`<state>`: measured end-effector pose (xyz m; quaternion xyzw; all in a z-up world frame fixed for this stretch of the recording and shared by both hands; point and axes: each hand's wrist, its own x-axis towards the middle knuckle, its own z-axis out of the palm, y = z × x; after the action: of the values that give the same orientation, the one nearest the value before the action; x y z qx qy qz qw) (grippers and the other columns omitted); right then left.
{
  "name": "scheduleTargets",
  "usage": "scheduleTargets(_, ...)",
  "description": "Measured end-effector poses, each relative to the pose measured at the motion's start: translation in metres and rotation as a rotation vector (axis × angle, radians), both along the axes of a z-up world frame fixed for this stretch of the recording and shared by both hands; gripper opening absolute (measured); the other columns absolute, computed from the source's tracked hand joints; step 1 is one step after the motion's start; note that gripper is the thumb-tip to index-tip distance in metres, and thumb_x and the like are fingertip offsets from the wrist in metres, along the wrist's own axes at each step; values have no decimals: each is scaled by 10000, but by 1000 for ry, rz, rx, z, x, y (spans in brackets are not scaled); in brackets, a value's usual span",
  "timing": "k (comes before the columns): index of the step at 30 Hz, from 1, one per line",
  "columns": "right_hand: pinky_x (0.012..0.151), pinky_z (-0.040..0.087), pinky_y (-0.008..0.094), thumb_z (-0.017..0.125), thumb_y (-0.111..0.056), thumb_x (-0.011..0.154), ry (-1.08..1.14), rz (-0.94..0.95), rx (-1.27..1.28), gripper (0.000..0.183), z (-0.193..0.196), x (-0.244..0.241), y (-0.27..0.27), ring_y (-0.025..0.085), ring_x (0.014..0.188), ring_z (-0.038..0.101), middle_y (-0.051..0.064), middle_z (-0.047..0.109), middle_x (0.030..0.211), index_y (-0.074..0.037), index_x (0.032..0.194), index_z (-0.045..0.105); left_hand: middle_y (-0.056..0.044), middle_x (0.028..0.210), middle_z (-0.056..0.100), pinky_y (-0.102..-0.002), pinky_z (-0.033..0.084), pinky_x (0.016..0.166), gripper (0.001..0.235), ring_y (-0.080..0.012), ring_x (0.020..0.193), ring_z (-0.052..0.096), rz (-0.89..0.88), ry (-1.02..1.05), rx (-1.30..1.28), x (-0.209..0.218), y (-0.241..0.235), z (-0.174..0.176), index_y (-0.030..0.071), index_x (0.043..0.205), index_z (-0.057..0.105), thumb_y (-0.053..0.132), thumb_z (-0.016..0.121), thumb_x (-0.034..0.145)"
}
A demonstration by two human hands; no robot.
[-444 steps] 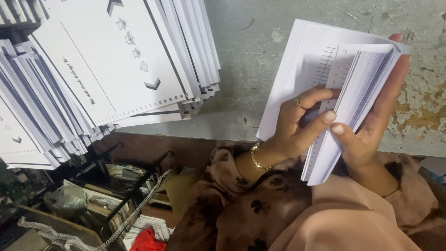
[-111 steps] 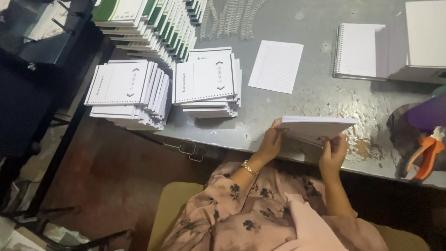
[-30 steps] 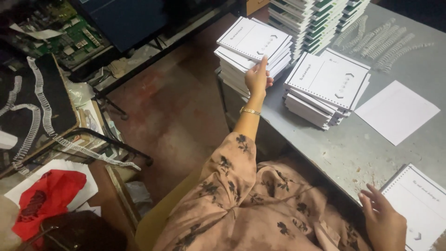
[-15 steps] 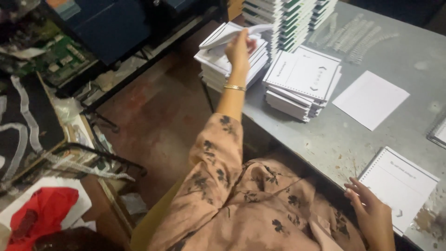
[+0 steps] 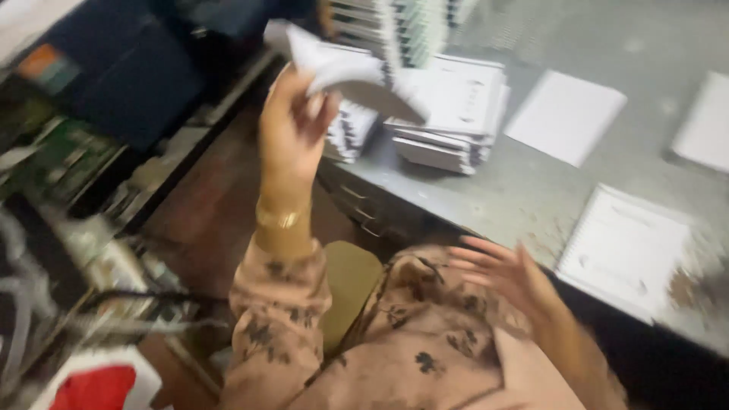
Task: Inspecting notebook pages for quality control and stacking them on a table.
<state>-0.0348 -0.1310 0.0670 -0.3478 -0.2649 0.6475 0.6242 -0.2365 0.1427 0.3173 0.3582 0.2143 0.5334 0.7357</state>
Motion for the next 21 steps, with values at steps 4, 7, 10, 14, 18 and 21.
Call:
scheduleTargets(4,1105,416,571,441,-837,905,523,162,230,1110,18,-20,10,554,1367,437,459,435,1468,119,1468,439,-9,604,482,-266,625,540,202,-117,493,580,-295,124,-216,-3,-56,-88,86,984,683,154,741,803)
scheduleTargets(7,1068,467,574,384,-899,865,568,104,211,1169,1,-4,-15,476,1308,560,401,485,1448,96,1478,358,-26,582,503,-255,637,438,358,-107,411,560,-589,177,-324,-13,-82,-172,59,1138,627,189,689,811)
scheduleTargets(10,1033,504,564,534,-596,1022,365,-226,47,869,-2,7,-51,492,1257,587,329,503,1372,50,1542,273,-117,506,522,-343,604,422,363,-291,460,684,-799,127,-306,12,-109,-201,54,1147,582,173,681,818)
scheduleTargets(14,972,519,480,587,-156,949,126,-636,-275,703,-27,23,-64,377,1162,632,271,576,1292,60,1566,327,-198,603,604,-406,622,439,434,-330,491,697,-906,157,-238,30,-109,-229,-81,1172,560,78,697,792)
scheduleTargets(18,672,624,276,725,-52,877,-221,-785,-384,850,-54,68,-59,176,845,674,176,637,1175,-144,1617,318,-213,691,655,-394,646,502,289,-335,563,729,-935,292,-89,62,-102,-259,-93,1099,609,33,694,852)
scheduleTargets(21,790,601,377,705,-23,907,-407,-834,-459,739,-11,78,-46,275,1017,660,227,596,1291,-182,1558,393,-205,776,688,-398,655,537,246,-335,605,740,-973,341,24,85,-85,-285,-75,1099,624,21,706,887)
